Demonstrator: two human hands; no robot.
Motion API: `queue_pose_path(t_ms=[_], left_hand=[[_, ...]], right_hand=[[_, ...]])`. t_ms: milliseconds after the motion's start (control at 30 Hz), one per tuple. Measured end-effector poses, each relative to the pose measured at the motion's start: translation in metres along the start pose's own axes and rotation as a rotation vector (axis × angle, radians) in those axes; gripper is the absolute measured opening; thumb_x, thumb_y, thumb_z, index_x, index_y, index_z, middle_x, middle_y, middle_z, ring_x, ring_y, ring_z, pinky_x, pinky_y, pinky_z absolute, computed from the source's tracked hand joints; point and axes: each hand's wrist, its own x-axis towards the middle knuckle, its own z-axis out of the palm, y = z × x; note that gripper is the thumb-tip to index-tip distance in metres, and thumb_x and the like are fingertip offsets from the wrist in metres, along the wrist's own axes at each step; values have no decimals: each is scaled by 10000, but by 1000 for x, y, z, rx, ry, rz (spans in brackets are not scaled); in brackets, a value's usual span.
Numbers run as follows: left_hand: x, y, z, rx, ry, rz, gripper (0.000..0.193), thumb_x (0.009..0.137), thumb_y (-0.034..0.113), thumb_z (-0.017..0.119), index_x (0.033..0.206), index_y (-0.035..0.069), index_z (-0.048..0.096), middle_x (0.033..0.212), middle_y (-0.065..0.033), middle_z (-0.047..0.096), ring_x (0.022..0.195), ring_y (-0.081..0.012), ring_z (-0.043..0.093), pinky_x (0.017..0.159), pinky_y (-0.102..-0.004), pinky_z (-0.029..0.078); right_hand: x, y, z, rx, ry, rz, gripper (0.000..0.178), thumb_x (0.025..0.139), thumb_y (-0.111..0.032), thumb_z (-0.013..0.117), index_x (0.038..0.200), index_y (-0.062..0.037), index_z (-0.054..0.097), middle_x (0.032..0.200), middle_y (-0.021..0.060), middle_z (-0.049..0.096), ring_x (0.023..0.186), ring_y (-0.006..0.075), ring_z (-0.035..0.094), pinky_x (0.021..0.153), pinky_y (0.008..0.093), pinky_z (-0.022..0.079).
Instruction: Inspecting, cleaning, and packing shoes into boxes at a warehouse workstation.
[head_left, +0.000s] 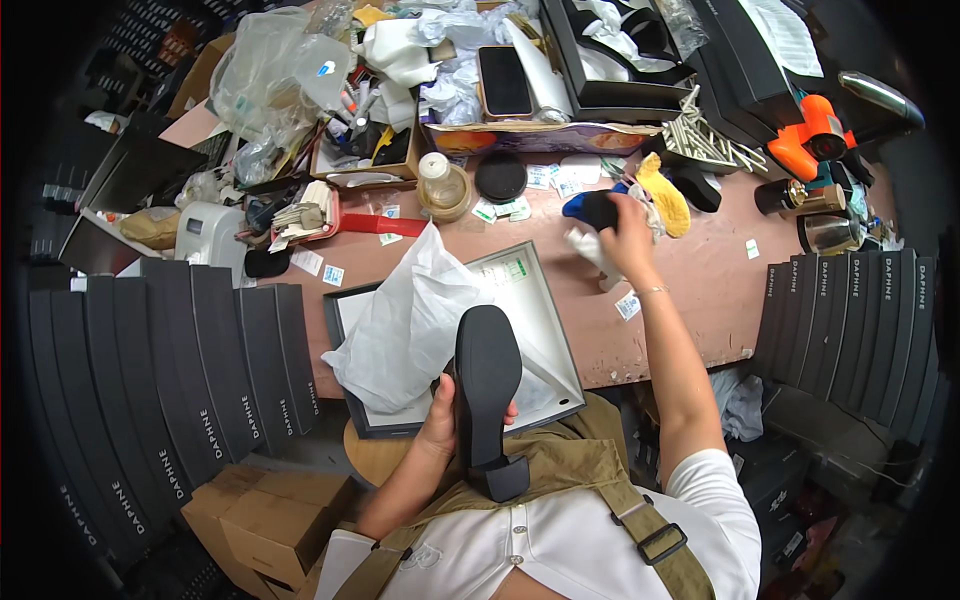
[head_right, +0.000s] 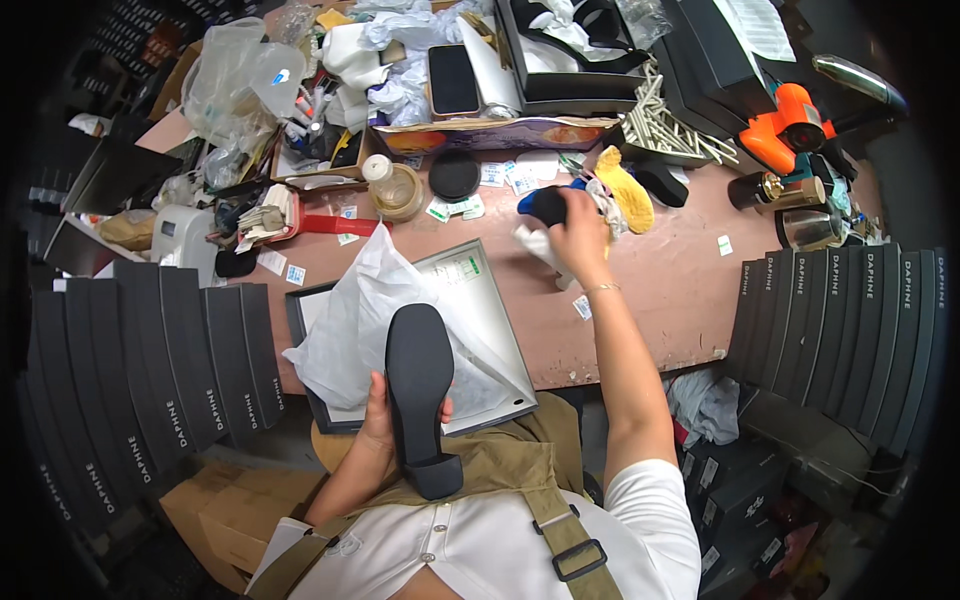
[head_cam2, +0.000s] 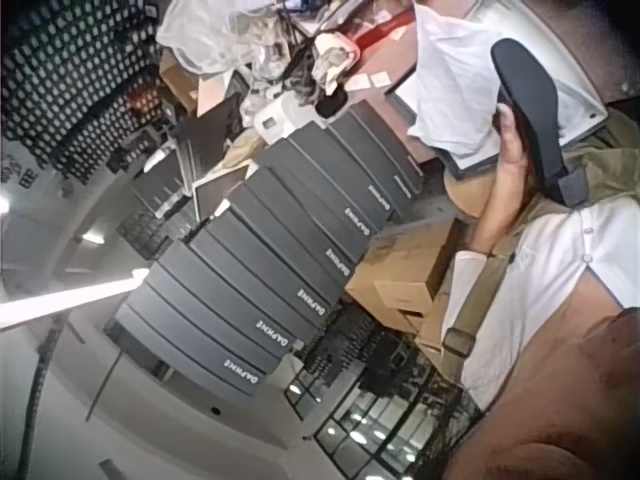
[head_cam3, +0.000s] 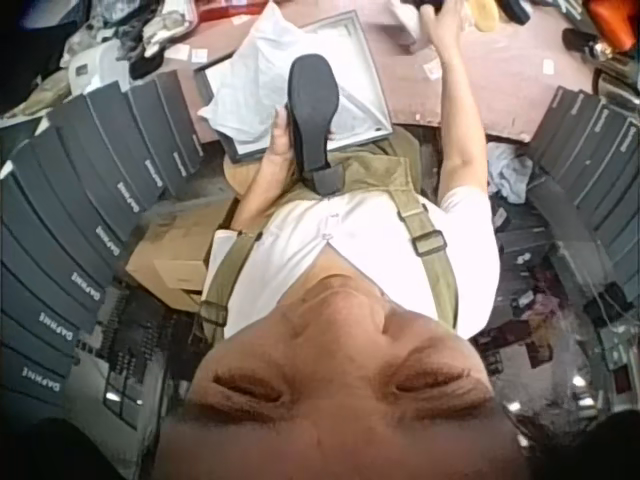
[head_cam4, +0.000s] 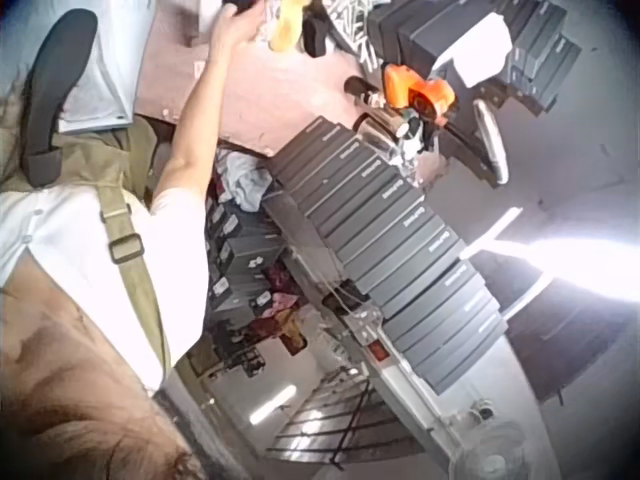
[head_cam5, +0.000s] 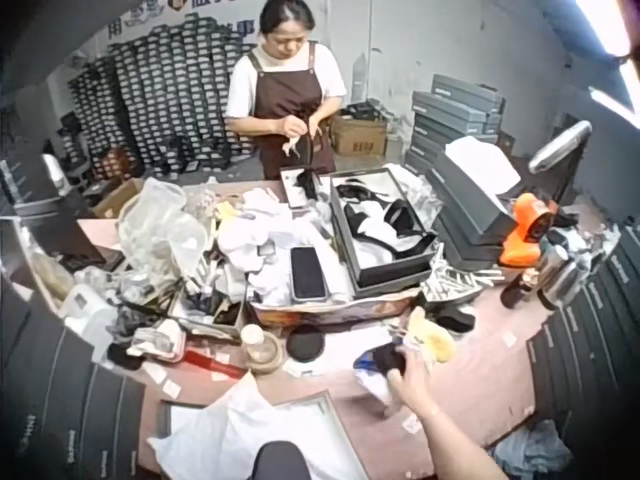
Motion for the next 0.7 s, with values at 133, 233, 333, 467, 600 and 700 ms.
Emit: queue_pose_path(t_ms=[133, 233, 333, 467, 600, 700], left_hand=[[2, 1, 4, 89, 76, 14, 1017, 751, 829, 429, 1237, -62, 496, 1004, -224, 623, 878, -290, 648, 773, -393, 555], [2, 3, 1, 88, 73, 9, 1008, 749, 825, 440, 1221, -63, 505, 988, -215, 628, 870, -285, 650, 779, -389, 552], [4, 4, -1, 74, 36, -22, 947, 775, 768, 482, 1228, -64, 497, 1042, -211, 618, 900, -310, 648, 797, -411, 549], [3, 14, 6, 20, 30, 16, 883, 774, 654, 585, 1275, -62, 452, 1075, -227, 609, 932, -337, 653, 827, -429, 553], [5, 18, 4, -37, 24, 35, 885, 754, 610, 634, 1296, -58, 430, 1085, -232, 603, 936, -338, 656, 826, -431, 559], [2, 12, 9, 104, 57, 44, 875, 783, 666, 552, 1247, -73, 482, 1050, -239, 621, 915, -324, 650, 785, -403, 550]], right_hand=[[13, 25, 25, 203, -69, 187, 779, 652, -84, 687, 1379, -73, 406, 1181, 217, 563, 1062, 362, 572, 912, 416, 462], [6, 34, 25, 17, -163, 108, 784, 657, -101, 709, 1374, -41, 399, 1072, 229, 568, 1018, 406, 557, 919, 436, 452], [3, 34, 28, -111, -224, 116, 734, 697, -99, 656, 1380, -38, 392, 1126, 250, 559, 1041, 417, 552, 934, 442, 446], [9, 22, 34, 340, 425, 206, 663, 775, -90, 559, 1400, -17, 351, 1195, 214, 554, 1011, 324, 590, 918, 429, 457], [17, 7, 6, 269, 287, 11, 726, 771, -40, 567, 1441, -20, 290, 1213, 195, 523, 1097, 305, 534, 978, 390, 412], [26, 12, -6, 386, 291, 116, 797, 736, -69, 668, 1441, -37, 300, 1136, 173, 538, 1019, 298, 550, 881, 374, 447]])
